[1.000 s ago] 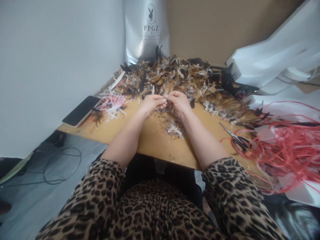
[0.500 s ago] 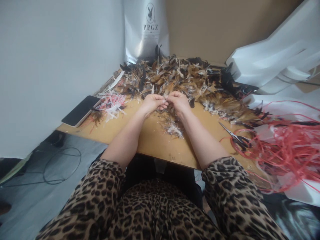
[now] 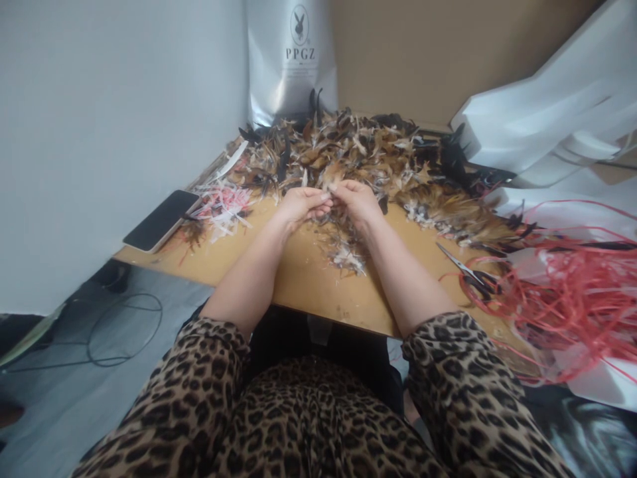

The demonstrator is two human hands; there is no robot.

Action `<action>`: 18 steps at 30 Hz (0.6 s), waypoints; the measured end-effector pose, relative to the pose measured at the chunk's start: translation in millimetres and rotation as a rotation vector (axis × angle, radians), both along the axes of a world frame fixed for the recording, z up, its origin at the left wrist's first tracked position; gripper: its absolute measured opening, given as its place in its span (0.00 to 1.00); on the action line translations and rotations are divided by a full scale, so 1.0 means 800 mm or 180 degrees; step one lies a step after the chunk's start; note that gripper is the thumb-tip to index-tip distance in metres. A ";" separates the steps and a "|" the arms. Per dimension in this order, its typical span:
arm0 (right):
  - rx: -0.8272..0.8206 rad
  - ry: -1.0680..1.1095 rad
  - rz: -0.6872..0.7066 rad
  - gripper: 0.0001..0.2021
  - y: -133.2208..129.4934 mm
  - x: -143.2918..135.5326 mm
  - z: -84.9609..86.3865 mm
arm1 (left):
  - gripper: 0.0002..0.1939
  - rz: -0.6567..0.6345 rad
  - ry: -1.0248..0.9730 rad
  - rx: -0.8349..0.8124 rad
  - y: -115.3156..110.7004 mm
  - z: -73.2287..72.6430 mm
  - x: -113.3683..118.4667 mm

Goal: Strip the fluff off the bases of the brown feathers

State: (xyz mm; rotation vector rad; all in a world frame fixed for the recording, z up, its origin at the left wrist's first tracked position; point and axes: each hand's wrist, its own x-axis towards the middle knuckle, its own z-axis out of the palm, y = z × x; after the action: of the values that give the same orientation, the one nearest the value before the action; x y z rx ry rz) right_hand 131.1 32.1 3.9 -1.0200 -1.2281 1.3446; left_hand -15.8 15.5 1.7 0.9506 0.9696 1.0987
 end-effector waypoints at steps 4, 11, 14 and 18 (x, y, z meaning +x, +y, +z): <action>0.0518 -0.0399 -0.0159 0.12 -0.003 0.001 0.007 | 0.05 0.0155 -0.0419 -0.0184 0.001 0.005 -0.003; 0.1866 -0.2253 -0.0305 0.09 -0.013 0.000 0.007 | 0.05 0.0232 -0.0587 -0.0439 0.000 0.007 -0.003; 0.2241 -0.3081 -0.0399 0.09 -0.019 0.000 0.010 | 0.06 0.0147 -0.0628 -0.0443 -0.001 0.005 -0.002; 0.2406 -0.3499 -0.0480 0.10 -0.021 0.001 0.011 | 0.05 0.0083 -0.0678 -0.0414 -0.003 0.005 0.000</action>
State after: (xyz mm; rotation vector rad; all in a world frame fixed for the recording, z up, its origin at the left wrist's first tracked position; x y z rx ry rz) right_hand 131.7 15.4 12.4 -1.2438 -2.1531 0.0202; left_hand -15.8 13.3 5.7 0.7018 0.8689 1.1201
